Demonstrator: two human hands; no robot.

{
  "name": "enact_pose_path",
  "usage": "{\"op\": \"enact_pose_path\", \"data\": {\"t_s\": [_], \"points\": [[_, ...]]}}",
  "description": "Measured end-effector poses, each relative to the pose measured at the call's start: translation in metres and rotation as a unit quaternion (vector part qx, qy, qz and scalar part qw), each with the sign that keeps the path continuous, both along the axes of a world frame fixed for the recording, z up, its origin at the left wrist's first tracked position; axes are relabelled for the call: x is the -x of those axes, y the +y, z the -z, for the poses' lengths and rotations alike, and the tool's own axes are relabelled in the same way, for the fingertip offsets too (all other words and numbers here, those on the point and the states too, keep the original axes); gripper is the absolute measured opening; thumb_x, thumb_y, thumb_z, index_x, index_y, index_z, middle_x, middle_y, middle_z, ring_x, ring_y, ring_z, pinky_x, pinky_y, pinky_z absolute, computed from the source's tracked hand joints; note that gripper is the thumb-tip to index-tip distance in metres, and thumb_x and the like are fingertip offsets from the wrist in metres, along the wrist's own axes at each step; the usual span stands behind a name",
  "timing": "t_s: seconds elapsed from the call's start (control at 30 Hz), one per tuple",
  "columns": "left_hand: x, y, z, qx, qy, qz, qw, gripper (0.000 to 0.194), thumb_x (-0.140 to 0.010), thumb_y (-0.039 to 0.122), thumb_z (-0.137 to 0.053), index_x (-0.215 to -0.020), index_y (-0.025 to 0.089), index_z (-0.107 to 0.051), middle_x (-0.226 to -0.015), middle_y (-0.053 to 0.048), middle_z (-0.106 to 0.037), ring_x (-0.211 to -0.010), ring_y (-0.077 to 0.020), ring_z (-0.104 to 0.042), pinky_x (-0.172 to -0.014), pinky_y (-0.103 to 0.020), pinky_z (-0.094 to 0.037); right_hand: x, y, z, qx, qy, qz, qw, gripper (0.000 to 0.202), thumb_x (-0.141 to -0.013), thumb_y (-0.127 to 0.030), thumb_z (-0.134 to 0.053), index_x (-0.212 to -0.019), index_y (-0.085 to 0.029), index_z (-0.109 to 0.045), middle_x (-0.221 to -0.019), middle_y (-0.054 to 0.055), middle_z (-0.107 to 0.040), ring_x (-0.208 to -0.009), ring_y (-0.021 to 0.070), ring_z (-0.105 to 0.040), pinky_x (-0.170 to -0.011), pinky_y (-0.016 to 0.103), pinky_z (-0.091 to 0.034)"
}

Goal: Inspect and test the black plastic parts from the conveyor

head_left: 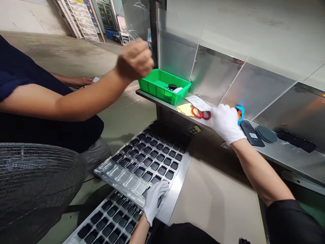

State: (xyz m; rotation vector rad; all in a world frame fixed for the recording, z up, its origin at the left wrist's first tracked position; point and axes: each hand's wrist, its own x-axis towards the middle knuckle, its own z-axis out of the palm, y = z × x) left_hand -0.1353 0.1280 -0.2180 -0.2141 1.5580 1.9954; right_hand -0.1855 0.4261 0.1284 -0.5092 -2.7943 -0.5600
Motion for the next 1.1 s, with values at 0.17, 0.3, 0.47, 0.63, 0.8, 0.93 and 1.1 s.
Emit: {"op": "enact_pose_path", "data": {"t_s": [0.17,0.3,0.47,0.63,0.8,0.93,1.1], "points": [[0.006,0.027,-0.029,-0.015,0.044,0.009,0.999,0.039,-0.077,0.049,-0.072,-0.093,0.014,-0.077,-0.1,-0.018,-0.08,-0.095,-0.0335,-0.078,-0.09,-0.042,-0.061,0.028,0.025,-0.014,-0.016,-0.038,-0.022,0.999,0.04,-0.094,-0.009,-0.042,-0.111,-0.001,-0.077,-0.112,0.031,-0.068,-0.109,0.0396,-0.059,-0.092,0.052,-0.04],[0.029,0.048,-0.061,-0.042,0.09,0.013,0.995,0.04,-0.077,0.05,-0.072,-0.092,0.014,-0.077,-0.098,-0.016,-0.08,-0.091,-0.0321,-0.077,-0.088,-0.042,-0.06,0.052,0.031,-0.018,0.004,0.009,-0.026,1.0,0.038,-0.091,-0.006,-0.046,-0.112,0.0,-0.077,-0.11,0.031,-0.071,-0.11,0.041,-0.062,-0.095,0.057,-0.04],[0.043,0.054,-0.077,-0.073,0.109,0.009,0.991,0.035,-0.075,0.048,-0.074,-0.088,0.015,-0.077,-0.095,-0.014,-0.08,-0.09,-0.0311,-0.077,-0.089,-0.042,-0.061,0.087,0.042,-0.012,0.009,-0.022,-0.011,1.0,0.032,-0.093,-0.009,-0.049,-0.106,0.002,-0.077,-0.107,0.031,-0.072,-0.112,0.0422,-0.066,-0.099,0.061,-0.038],[0.018,0.037,-0.054,-0.047,0.067,-0.003,0.997,0.034,-0.08,0.045,-0.071,-0.093,0.014,-0.078,-0.098,-0.015,-0.08,-0.088,-0.0287,-0.077,-0.087,-0.039,-0.059,0.086,0.048,-0.02,0.032,-0.101,0.057,0.993,0.031,-0.088,-0.03,-0.066,-0.105,-0.007,-0.079,-0.101,0.024,-0.075,-0.106,0.0394,-0.069,-0.096,0.055,-0.044],[-0.012,0.024,-0.027,-0.029,-0.012,-0.02,0.999,0.04,-0.08,0.049,-0.071,-0.098,0.013,-0.077,-0.095,-0.014,-0.079,-0.086,-0.0269,-0.076,-0.085,-0.037,-0.058,0.045,0.01,-0.02,0.032,-0.053,-0.02,0.998,0.04,-0.097,-0.04,-0.052,-0.114,-0.012,-0.076,-0.112,0.023,-0.074,-0.112,0.0373,-0.065,-0.096,0.048,-0.045],[-0.012,0.029,-0.031,-0.025,-0.018,0.012,0.999,0.037,-0.076,0.048,-0.072,-0.091,0.015,-0.078,-0.092,-0.015,-0.078,-0.084,-0.0287,-0.075,-0.085,-0.039,-0.057,0.052,-0.032,0.001,0.072,-0.065,-0.08,0.992,0.043,-0.097,-0.03,-0.049,-0.135,-0.017,-0.065,-0.104,0.018,-0.076,-0.098,0.0337,-0.07,-0.086,0.041,-0.048],[0.008,0.022,-0.046,-0.024,0.046,0.042,0.998,0.033,-0.07,0.046,-0.073,-0.085,0.017,-0.079,-0.092,-0.016,-0.079,-0.088,-0.0334,-0.076,-0.086,-0.042,-0.057,0.101,-0.029,-0.014,0.149,-0.114,-0.075,0.979,0.029,-0.092,-0.02,-0.053,-0.104,-0.01,-0.077,-0.099,0.017,-0.076,-0.088,0.0236,-0.07,-0.075,0.03,-0.046]]}}
